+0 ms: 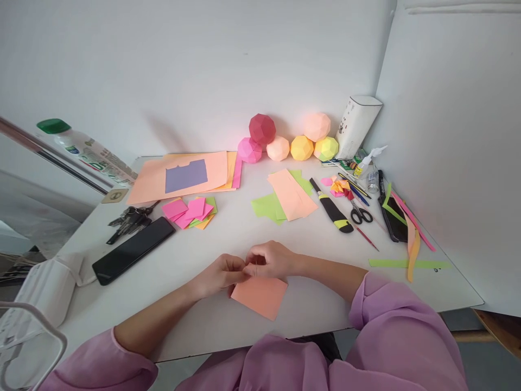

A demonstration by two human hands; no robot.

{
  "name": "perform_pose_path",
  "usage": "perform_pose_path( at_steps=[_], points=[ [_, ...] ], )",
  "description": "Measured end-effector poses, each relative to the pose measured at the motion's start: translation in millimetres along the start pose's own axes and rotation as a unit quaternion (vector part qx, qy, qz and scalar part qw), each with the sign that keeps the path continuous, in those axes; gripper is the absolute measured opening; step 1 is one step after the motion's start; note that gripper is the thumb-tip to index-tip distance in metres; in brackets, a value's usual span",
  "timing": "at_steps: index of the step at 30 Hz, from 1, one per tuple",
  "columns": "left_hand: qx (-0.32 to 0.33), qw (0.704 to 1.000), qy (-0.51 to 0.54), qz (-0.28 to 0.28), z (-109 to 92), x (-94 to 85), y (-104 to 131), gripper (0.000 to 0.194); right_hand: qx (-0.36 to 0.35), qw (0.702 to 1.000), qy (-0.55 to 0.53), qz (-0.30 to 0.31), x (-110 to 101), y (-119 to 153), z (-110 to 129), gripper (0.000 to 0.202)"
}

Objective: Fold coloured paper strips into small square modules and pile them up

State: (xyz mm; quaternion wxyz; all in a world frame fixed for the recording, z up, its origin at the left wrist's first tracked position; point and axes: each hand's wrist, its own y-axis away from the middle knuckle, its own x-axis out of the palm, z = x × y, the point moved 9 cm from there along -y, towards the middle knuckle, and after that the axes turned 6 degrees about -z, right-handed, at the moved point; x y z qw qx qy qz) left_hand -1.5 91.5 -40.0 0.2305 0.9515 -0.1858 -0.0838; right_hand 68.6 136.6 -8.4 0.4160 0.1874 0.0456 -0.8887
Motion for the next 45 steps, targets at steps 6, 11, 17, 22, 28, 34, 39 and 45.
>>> perform_pose_path(
  at_steps=[6, 11, 17, 22, 28, 34, 39, 45],
  points=[
    [0.015, 0.999, 0.04, -0.023, -6.2, -5.3, -0.7, 0.029, 0.007, 0.999, -0.036, -0.033, 0.2, -0.9, -10.5, 0.017],
    [0.009, 0.999, 0.033, -0.008, -8.7, -6.7, -0.9, 0.029, 0.015, 0.997, -0.049, -0.051, -11.4, -4.4, -11.4, 0.019],
    [-0.009, 0.999, 0.028, 0.019, -8.8, -14.8, 1.9, 0.022, 0.039, 0.995, -0.068, -0.057, -18.1, -6.3, -14.4, 0.021],
    [-0.031, 0.998, 0.007, 0.059, -7.5, -20.6, 5.9, 0.016, 0.045, 0.993, -0.082, -0.072, -23.6, -7.9, -21.5, 0.021],
    [-0.015, 0.997, 0.064, 0.047, -5.0, -29.4, 2.4, 0.013, 0.08, 0.973, -0.156, -0.151, -45.6, -11.9, -40.7, 0.025],
    [-0.046, 0.947, 0.216, 0.231, -7.1, 16.6, 12.7, 0.064, -0.026, 0.961, -0.122, -0.248, -63.1, -1.9, -6.9, 0.022],
    [-0.012, 0.871, 0.394, 0.295, -24.5, 36.9, 18.3, 0.09, -0.308, 0.902, 0.034, -0.3, -56.4, 35.4, 69.4, 0.012],
    [0.052, 0.875, 0.467, 0.113, -28.6, 2.1, 4.3, 0.042, -0.475, 0.84, 0.137, -0.222, -12.0, 60.2, 93.9, 0.003]
  ],
)
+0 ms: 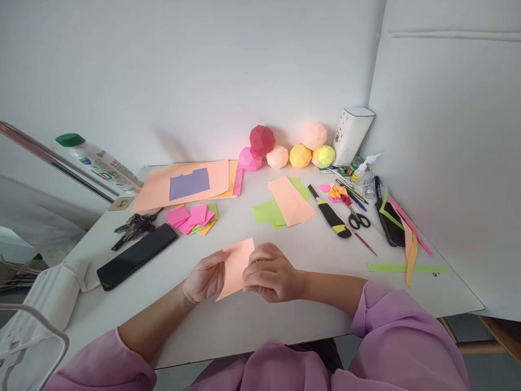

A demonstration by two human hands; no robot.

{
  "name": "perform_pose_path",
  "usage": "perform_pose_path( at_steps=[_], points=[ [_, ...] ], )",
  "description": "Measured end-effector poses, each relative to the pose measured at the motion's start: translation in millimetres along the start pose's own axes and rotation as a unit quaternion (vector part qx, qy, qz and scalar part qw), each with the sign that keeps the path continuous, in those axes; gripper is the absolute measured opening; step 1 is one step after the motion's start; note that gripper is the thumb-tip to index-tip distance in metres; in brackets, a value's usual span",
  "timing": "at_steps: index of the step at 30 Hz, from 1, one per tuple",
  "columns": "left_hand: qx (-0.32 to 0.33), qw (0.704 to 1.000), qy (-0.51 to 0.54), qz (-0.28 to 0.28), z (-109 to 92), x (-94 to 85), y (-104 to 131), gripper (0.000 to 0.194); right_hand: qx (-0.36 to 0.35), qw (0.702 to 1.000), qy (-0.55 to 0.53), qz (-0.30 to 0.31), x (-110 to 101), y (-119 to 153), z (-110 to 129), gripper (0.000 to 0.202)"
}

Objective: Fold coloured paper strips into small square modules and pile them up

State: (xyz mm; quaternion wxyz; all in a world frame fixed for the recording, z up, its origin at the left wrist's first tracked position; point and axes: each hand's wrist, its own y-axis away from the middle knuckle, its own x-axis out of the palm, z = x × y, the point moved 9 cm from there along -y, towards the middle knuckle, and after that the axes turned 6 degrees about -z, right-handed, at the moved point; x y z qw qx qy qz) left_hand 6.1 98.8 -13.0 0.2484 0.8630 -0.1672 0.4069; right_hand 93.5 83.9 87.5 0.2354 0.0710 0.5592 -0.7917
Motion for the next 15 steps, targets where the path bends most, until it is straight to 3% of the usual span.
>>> perform_pose_path(
  at_steps=[3, 7, 15],
  points=[
    [0.037, 0.998, -0.026, -0.034, -9.4, -3.4, 0.0, 0.035, -0.005, 1.0, 0.011, 0.01, 4.2, 3.5, 0.4, 0.003],
    [0.073, 0.995, -0.051, -0.051, -14.5, -3.1, 0.4, 0.033, 0.041, 0.999, 0.022, -0.006, -0.3, 1.9, -10.4, 0.006],
    [0.086, 0.988, -0.108, -0.072, -14.6, -4.7, 1.6, 0.028, 0.118, 0.992, 0.03, -0.018, -4.5, 2.3, -26.3, 0.011]
  ],
)
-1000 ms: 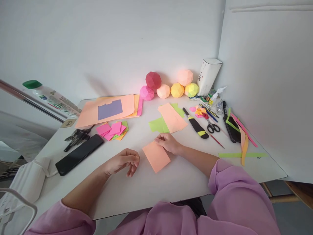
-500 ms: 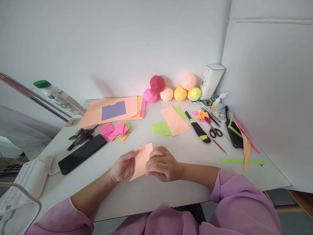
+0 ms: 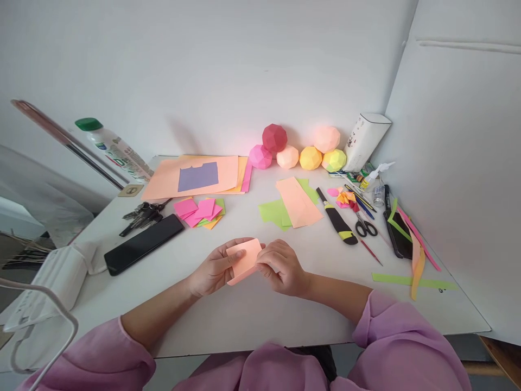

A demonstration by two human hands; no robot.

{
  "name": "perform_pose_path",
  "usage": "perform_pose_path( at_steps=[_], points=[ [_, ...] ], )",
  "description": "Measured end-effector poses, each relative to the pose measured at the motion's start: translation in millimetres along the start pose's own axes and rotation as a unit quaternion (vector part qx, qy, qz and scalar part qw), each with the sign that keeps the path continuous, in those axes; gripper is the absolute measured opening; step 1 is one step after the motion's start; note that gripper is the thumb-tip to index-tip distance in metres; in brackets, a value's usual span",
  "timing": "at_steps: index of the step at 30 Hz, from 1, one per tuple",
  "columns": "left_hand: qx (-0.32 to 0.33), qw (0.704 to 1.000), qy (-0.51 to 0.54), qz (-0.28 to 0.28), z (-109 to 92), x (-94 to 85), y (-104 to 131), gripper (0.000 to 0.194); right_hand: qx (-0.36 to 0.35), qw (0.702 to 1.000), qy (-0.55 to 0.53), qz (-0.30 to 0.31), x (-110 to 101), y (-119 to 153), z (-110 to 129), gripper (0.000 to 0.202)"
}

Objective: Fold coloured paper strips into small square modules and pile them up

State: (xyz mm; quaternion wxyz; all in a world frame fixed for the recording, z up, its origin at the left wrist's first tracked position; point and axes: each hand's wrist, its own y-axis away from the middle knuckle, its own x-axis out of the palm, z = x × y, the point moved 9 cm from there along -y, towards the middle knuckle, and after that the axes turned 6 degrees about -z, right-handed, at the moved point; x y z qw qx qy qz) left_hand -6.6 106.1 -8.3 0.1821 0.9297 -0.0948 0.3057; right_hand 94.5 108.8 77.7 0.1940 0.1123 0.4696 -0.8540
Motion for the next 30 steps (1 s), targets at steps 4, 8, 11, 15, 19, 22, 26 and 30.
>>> perform_pose_path(
  at_steps=[4, 8, 11, 15, 19, 22, 26, 30],
  points=[
    [0.001, 1.0, 0.003, 0.003, -2.2, -0.7, -0.3, 0.026, -0.005, 1.0, -0.029, 0.011, 1.7, 2.9, -1.1, 0.009],
    [-0.004, 1.0, -0.026, -0.002, 0.6, -5.1, 0.0, 0.034, 0.112, 0.993, -0.035, -0.021, -4.3, 3.2, -22.8, 0.006],
    [-0.014, 0.998, -0.068, 0.005, 5.9, -5.7, 1.0, 0.046, 0.221, 0.974, -0.055, 0.015, 3.5, 6.7, -41.0, 0.011],
    [-0.011, 0.993, -0.112, 0.022, 8.4, -2.4, 2.3, 0.058, 0.268, 0.958, -0.078, 0.064, 14.3, 9.9, -48.1, 0.011],
    [0.0, 0.989, -0.149, 0.016, 7.6, -4.0, 1.3, 0.059, 0.279, 0.956, -0.078, 0.045, 10.6, 10.6, -50.4, 0.017],
    [0.015, 0.991, -0.134, 0.017, 5.9, -4.4, -0.3, 0.051, 0.282, 0.956, -0.078, 0.039, 8.6, 11.1, -50.8, 0.016],
    [0.029, 0.991, -0.132, 0.014, 6.7, -5.6, -2.1, 0.04, 0.293, 0.952, -0.084, 0.04, 9.5, 12.7, -52.6, 0.015],
    [0.034, 0.992, -0.124, 0.013, 8.0, -6.2, -2.6, 0.038, 0.307, 0.947, -0.085, 0.045, 11.1, 13.5, -54.1, 0.015]
  ],
)
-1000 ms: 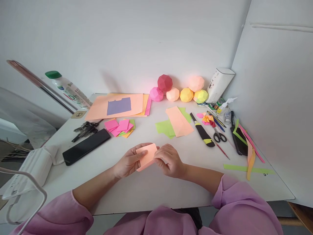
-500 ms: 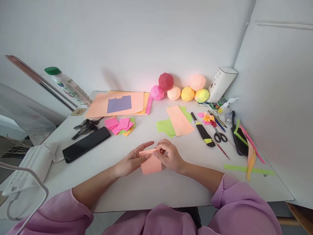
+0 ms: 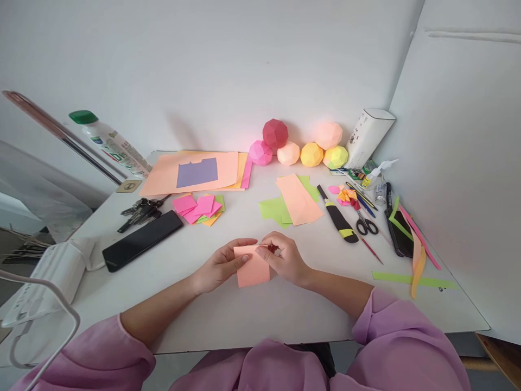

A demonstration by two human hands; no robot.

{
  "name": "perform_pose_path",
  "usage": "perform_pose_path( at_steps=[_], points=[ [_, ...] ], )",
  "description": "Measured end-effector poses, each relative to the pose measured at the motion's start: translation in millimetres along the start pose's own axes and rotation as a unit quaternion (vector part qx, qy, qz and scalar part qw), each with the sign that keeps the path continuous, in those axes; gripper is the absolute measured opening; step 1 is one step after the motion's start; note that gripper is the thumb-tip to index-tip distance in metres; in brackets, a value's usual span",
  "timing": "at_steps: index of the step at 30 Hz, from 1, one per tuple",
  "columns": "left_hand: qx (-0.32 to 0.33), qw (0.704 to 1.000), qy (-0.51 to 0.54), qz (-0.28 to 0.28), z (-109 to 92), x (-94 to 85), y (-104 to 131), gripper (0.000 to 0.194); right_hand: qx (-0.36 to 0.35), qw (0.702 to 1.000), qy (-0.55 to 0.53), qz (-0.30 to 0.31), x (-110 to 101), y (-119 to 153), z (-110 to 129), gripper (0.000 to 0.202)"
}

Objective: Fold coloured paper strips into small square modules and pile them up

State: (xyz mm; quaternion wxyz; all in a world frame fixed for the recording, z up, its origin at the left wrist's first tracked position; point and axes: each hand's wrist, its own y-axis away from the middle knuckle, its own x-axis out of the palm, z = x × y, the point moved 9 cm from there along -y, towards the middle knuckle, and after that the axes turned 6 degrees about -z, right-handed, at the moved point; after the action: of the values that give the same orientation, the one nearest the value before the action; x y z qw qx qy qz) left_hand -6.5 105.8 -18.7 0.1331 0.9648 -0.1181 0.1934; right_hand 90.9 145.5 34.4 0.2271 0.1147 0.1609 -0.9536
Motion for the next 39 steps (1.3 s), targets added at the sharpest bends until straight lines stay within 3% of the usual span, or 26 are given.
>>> perform_pose_path(
  at_steps=[17, 19, 21, 24, 26, 29, 33, 39],
  points=[
    [-0.015, 1.0, -0.002, -0.01, 0.4, -0.8, 2.0, 0.038, 0.016, 1.0, 0.012, 0.003, 0.3, 0.6, -3.2, 0.016],
    [-0.027, 0.998, 0.036, -0.033, -0.2, -5.8, 0.8, 0.037, -0.033, 0.998, 0.041, -0.021, -4.2, 0.1, 2.6, 0.008],
    [-0.037, 0.994, 0.082, -0.06, -2.9, -13.0, -1.6, 0.038, -0.134, 0.985, 0.088, -0.067, -12.1, 2.1, 15.7, 0.016],
    [-0.033, 0.987, 0.134, -0.084, -10.6, -22.5, -6.8, 0.04, -0.311, 0.93, 0.168, -0.098, -13.1, 14.5, 35.8, 0.03],
    [-0.029, 0.983, 0.159, -0.087, -14.4, -25.4, -9.9, 0.042, -0.379, 0.897, 0.214, -0.082, -6.2, 21.8, 40.0, 0.035],
    [-0.033, 0.979, 0.185, -0.079, -15.3, -24.5, -11.9, 0.041, -0.429, 0.864, 0.262, -0.041, 6.8, 29.0, 41.9, 0.034],
    [-0.038, 0.98, 0.184, -0.063, -12.2, -19.8, -10.6, 0.034, -0.479, 0.825, 0.3, 0.009, 23.2, 38.6, 46.8, 0.018],
    [-0.026, 0.985, 0.133, -0.103, -8.5, -26.2, -8.5, 0.037, -0.472, 0.826, 0.303, 0.066, 31.4, 38.2, 45.6, 0.013]
  ],
)
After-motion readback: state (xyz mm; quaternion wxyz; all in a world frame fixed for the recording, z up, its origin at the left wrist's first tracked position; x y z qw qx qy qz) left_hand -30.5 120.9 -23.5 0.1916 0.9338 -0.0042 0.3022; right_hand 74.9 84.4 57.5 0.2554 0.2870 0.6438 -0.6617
